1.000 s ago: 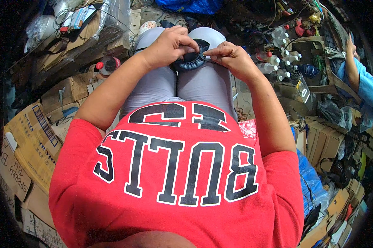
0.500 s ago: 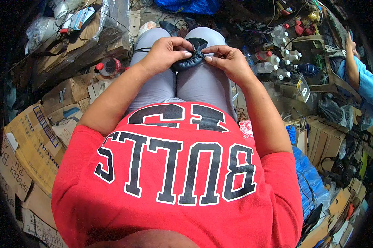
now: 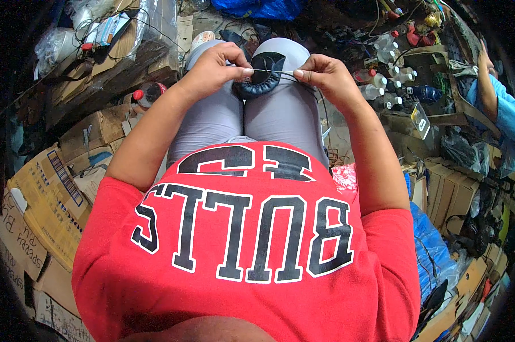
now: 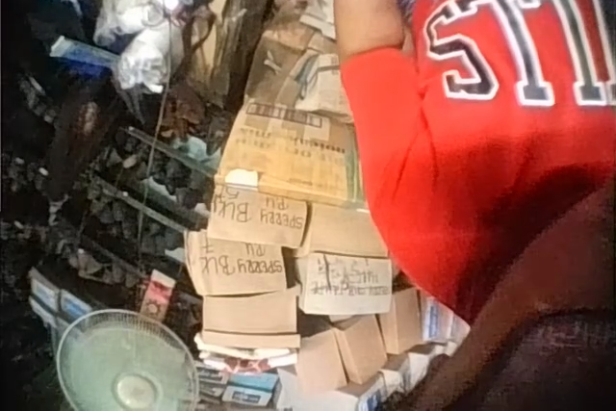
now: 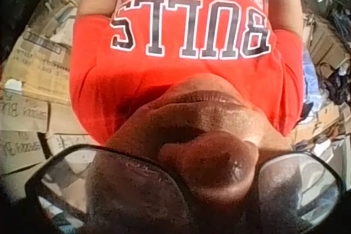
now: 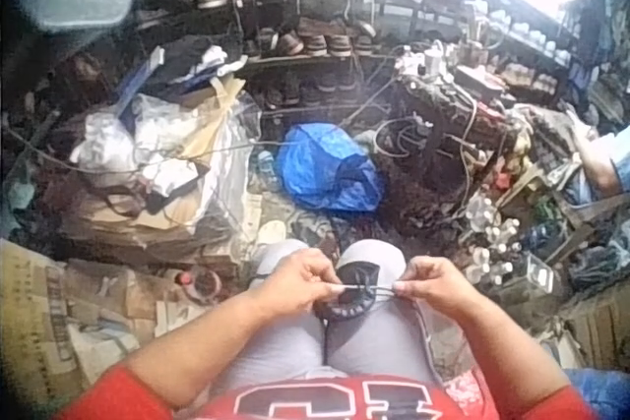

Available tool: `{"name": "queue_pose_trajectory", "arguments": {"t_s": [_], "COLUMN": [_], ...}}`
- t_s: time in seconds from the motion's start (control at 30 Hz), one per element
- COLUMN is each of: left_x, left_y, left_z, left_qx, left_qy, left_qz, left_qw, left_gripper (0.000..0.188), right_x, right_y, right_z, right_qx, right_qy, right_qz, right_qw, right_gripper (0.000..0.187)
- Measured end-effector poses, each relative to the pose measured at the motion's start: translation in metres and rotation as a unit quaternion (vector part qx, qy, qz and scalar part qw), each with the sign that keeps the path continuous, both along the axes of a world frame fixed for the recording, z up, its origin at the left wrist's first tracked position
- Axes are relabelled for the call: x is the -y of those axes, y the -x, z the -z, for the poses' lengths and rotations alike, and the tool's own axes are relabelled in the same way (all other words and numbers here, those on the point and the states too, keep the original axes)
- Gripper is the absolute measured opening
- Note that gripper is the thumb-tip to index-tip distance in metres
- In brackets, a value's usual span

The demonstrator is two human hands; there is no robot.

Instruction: Hand-stitching a black leather shoe component using a needle and thread.

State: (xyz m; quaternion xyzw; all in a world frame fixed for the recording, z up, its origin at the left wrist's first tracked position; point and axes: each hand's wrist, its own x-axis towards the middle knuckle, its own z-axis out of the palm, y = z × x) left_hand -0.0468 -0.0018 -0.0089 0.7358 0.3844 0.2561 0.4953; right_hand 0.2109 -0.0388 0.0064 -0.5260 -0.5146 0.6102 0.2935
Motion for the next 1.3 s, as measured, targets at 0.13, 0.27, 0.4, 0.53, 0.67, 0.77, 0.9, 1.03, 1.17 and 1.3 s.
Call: {"name": "queue_pose_trajectory", "arguments": {"t_s": [0.13, 0.27, 0.4, 0.53, 0.67, 0.77, 0.9, 1.03, 1.17, 1.3], "left_x": [0.004, 0.006, 0.002, 0.001, -0.002, -0.007, -0.008, -0.007, -0.009, -0.003], "left_y": [-0.009, -0.020, -0.019, -0.025, -0.027, -0.019, -0.018, -0.016, 0.017, 0.091], "left_z": [-0.009, -0.024, -0.021, -0.024, -0.025, -0.018, -0.020, -0.023, -0.019, -0.021], "left_qx": [-0.073, -0.144, -0.144, -0.146, -0.177, -0.188, -0.199, -0.173, -0.160, -0.230], "left_qy": [-0.046, -0.059, -0.139, -0.198, -0.234, -0.214, -0.196, -0.203, -0.193, -0.188], "left_qz": [0.017, 0.064, 0.093, 0.128, 0.135, 0.133, 0.146, 0.159, 0.174, 0.059], "left_qw": [0.996, 0.986, 0.975, 0.961, 0.947, 0.949, 0.949, 0.951, 0.952, 0.953], "left_gripper": [0.008, 0.014, 0.013, 0.011, 0.010, 0.010, 0.010, 0.011, 0.013, 0.013], "right_x": [0.009, 0.017, 0.030, -0.004, -0.014, -0.004, 0.004, 0.000, -0.002, 0.008], "right_y": [0.004, -0.002, -0.023, -0.042, -0.042, -0.015, 0.019, 0.036, 0.021, -0.030], "right_z": [0.000, 0.003, -0.015, -0.021, 0.005, -0.039, -0.048, -0.041, -0.030, -0.026], "right_qx": [0.015, 0.117, 0.043, 0.184, 0.409, 0.361, 0.501, 0.503, 0.424, 0.482], "right_qy": [-0.010, -0.049, -0.078, -0.187, -0.258, -0.333, -0.407, -0.395, -0.415, -0.332], "right_qz": [0.001, -0.020, 0.008, 0.016, 0.089, -0.015, -0.218, -0.267, -0.264, -0.188], "right_qw": [1.000, 0.992, 0.996, 0.965, 0.871, 0.871, 0.732, 0.721, 0.760, 0.789], "right_gripper": [0.014, 0.013, 0.013, 0.017, 0.012, 0.015, 0.008, 0.007, 0.005, 0.002]}}
